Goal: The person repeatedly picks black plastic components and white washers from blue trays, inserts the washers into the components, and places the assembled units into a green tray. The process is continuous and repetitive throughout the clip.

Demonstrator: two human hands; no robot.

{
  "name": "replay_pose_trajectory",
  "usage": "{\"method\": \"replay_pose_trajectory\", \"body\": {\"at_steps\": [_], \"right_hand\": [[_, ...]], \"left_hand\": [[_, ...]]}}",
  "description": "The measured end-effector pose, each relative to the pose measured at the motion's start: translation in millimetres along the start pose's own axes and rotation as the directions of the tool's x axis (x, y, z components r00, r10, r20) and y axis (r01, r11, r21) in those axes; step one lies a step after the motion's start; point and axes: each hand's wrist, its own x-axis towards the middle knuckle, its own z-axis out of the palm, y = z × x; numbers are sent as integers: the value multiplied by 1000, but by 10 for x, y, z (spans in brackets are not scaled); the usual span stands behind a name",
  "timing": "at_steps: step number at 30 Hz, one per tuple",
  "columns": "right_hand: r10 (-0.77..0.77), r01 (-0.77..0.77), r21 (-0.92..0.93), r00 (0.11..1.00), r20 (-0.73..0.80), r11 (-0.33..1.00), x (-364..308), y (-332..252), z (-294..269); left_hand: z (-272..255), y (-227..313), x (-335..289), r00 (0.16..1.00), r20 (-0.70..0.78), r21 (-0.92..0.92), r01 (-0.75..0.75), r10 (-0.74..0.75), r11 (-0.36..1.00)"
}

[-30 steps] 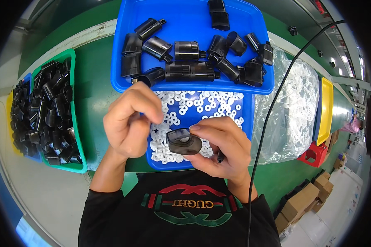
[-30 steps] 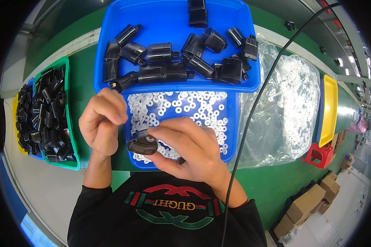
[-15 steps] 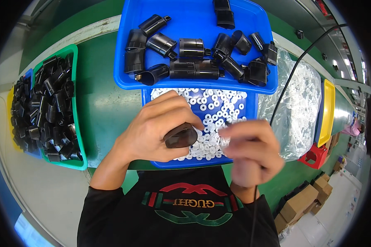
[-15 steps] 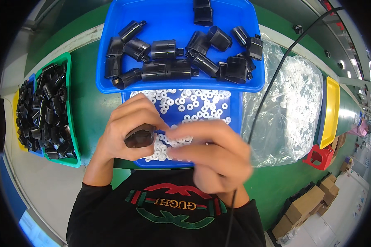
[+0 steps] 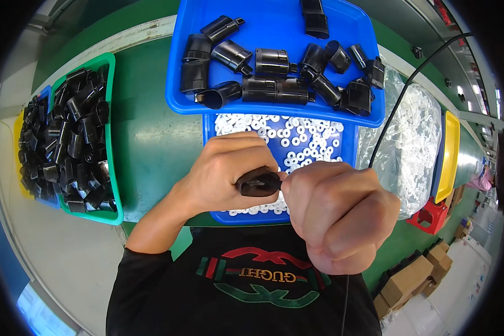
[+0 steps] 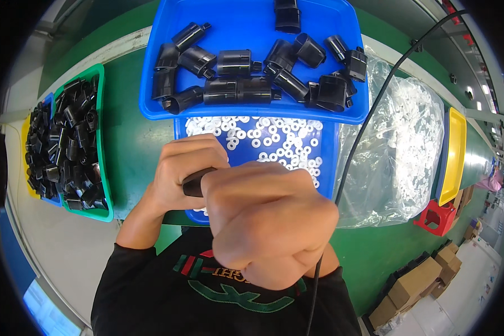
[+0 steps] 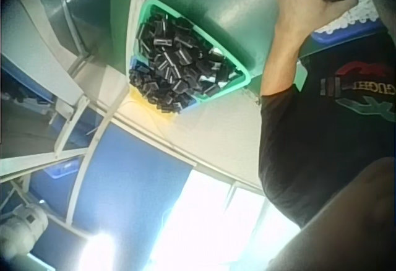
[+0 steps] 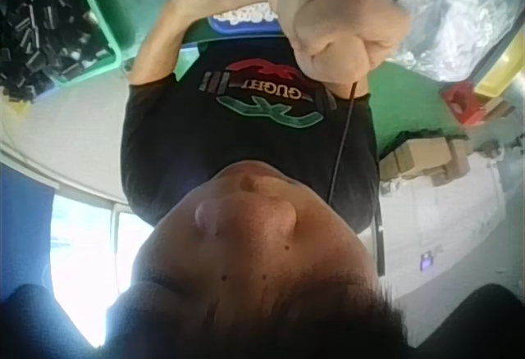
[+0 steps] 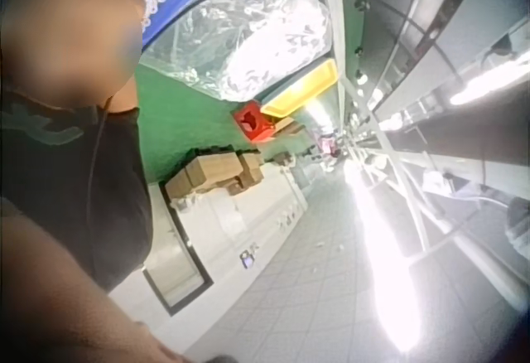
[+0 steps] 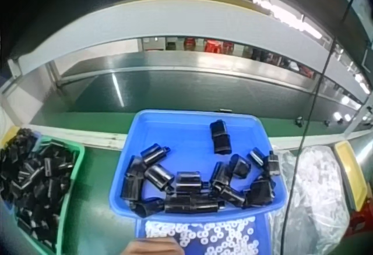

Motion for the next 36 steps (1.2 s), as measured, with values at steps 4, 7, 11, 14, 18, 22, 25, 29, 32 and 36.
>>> {"method": "replay_pose_trajectory", "body": {"at_steps": [4,7,11,14,18,22,25,29,32,36], "right_hand": [[-17,15,-49,999,-36,999,2,46,87],[-24,22,-52,999,-42,998,-18,92,102],[0,4,-63,998,65,998,-16,85,23],[-19,27,-73,995,101,997,-18,102,21],[-50,63,-114,992,120,991,-46,180,24],[-21,27,-137,999,48,990,-89,236,66],[7,-8,-168,1000,-8,986,-58,213,48],[-23,3,-290,998,-65,957,-6,36,-48],[-119,64,-497,990,-79,865,8,-210,-154],[0,342,-901,935,355,265,-170,11,-535]], "left_hand": [[36,-15,5,997,-54,-21,-52,51,998],[32,10,11,997,-54,-15,-55,54,998],[24,20,8,997,-51,-12,-56,56,998],[18,38,1,997,-50,-12,-67,66,998],[35,65,-1,989,-96,57,-107,112,993],[-8,33,-23,991,-76,106,-106,114,989],[-92,42,43,996,-25,85,-82,85,993],[-111,80,96,990,-124,70,-62,70,996],[-210,147,91,991,-126,105,-23,36,994],[-398,303,135,986,-154,234,-24,62,972]]}}
